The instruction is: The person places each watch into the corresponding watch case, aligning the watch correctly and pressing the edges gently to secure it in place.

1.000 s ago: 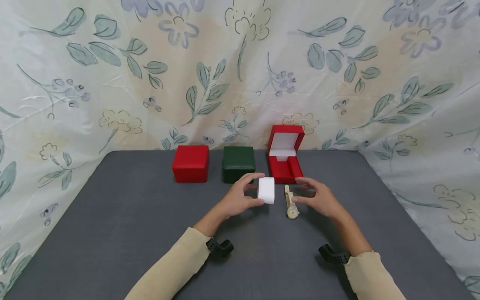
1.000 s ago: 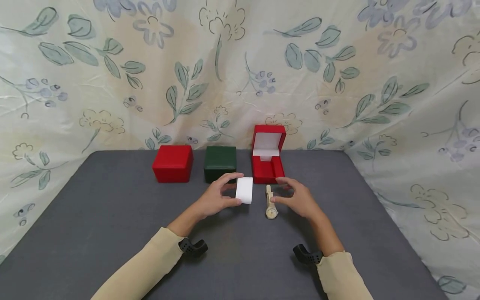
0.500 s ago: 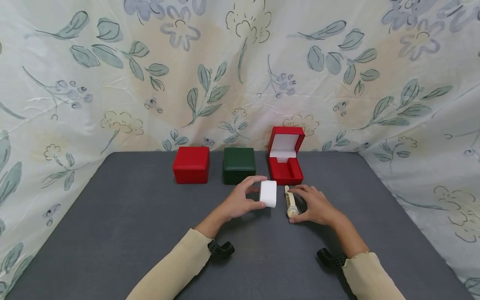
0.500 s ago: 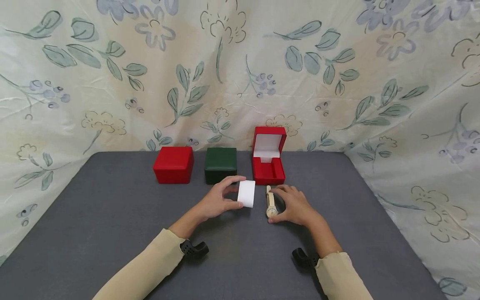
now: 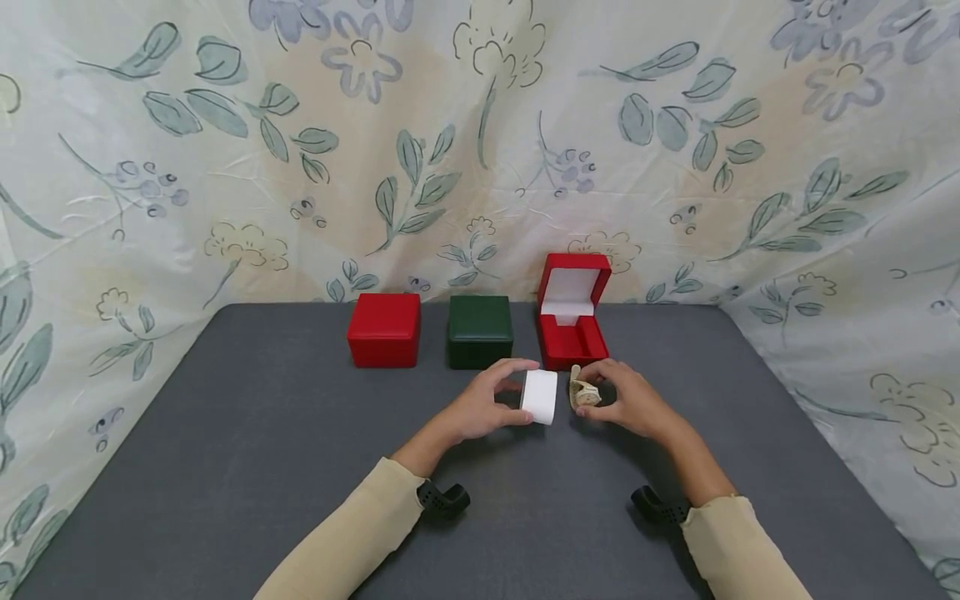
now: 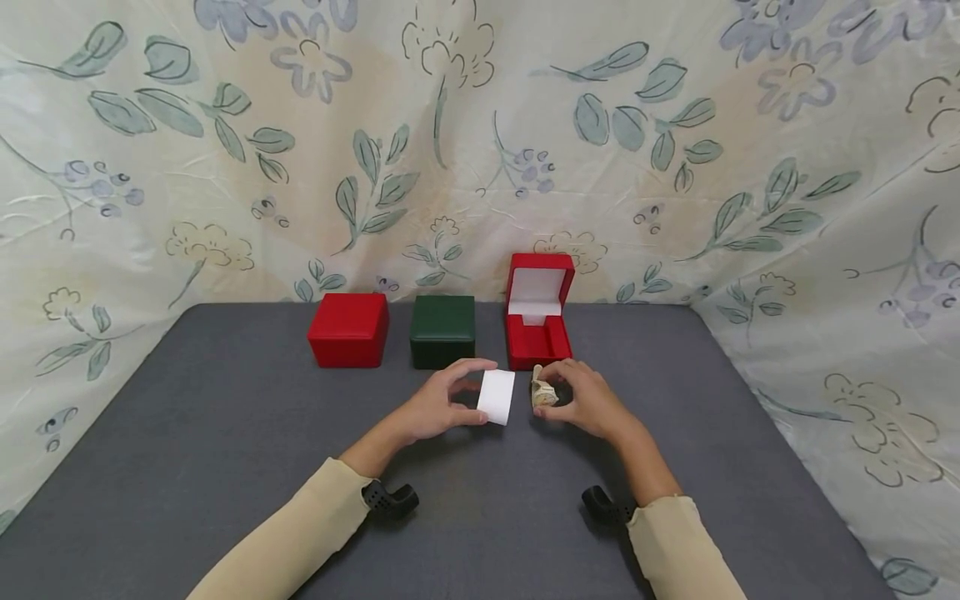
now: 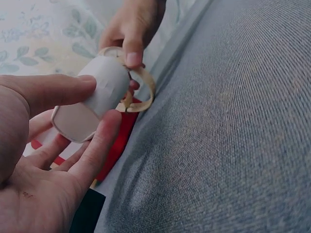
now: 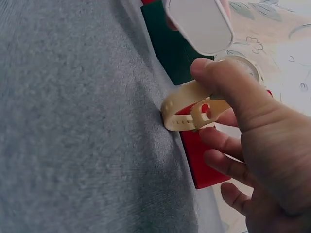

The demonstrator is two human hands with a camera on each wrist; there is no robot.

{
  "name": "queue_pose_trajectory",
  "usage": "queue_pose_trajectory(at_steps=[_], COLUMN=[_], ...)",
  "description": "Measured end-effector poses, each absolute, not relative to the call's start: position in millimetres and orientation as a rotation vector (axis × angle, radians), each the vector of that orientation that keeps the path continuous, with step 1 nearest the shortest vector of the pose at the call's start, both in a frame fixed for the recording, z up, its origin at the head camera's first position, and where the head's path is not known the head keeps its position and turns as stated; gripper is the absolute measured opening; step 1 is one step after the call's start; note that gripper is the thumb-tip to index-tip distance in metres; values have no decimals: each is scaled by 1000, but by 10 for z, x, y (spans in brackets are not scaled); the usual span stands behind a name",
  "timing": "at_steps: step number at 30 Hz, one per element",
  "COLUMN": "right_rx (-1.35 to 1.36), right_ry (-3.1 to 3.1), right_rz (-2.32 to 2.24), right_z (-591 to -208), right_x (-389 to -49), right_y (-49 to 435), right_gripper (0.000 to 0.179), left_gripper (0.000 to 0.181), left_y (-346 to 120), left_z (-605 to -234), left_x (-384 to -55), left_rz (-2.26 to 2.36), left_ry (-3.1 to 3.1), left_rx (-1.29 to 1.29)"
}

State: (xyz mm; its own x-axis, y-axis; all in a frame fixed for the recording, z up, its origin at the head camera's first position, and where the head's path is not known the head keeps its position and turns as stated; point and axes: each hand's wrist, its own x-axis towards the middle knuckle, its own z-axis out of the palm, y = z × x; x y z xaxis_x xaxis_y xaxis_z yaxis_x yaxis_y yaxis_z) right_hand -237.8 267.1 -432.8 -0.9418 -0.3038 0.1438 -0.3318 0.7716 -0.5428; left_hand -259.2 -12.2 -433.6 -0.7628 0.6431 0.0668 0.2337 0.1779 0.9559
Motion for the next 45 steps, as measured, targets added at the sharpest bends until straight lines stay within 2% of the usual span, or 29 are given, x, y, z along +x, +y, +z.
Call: queue_pose_trajectory(at_steps=[8,24,33,45], right_rx=[494,377,434,469], right_ry=[-2932,-2788,-2732,-2526], right_rz=[1007,1733,1973,2037], right_z=[-4335,-4226,-4095,-3993], right_x=[-2396,-2335,-2347,-2411], right_y=[2626,2513,2312,2099], right_gripper=[45,47,49,53], left_gripper=[71,72,68,62], left_y=[-136,-168,-255,-304], left_z=[-4350,-4336,-4237,-4171], left_x=[-2600,-2565,-2559,-2601], left_rz=[1538,1370,1459,1714], left_ry=[2121,2115,1986,2054], left_rx=[850,1012,1063,930])
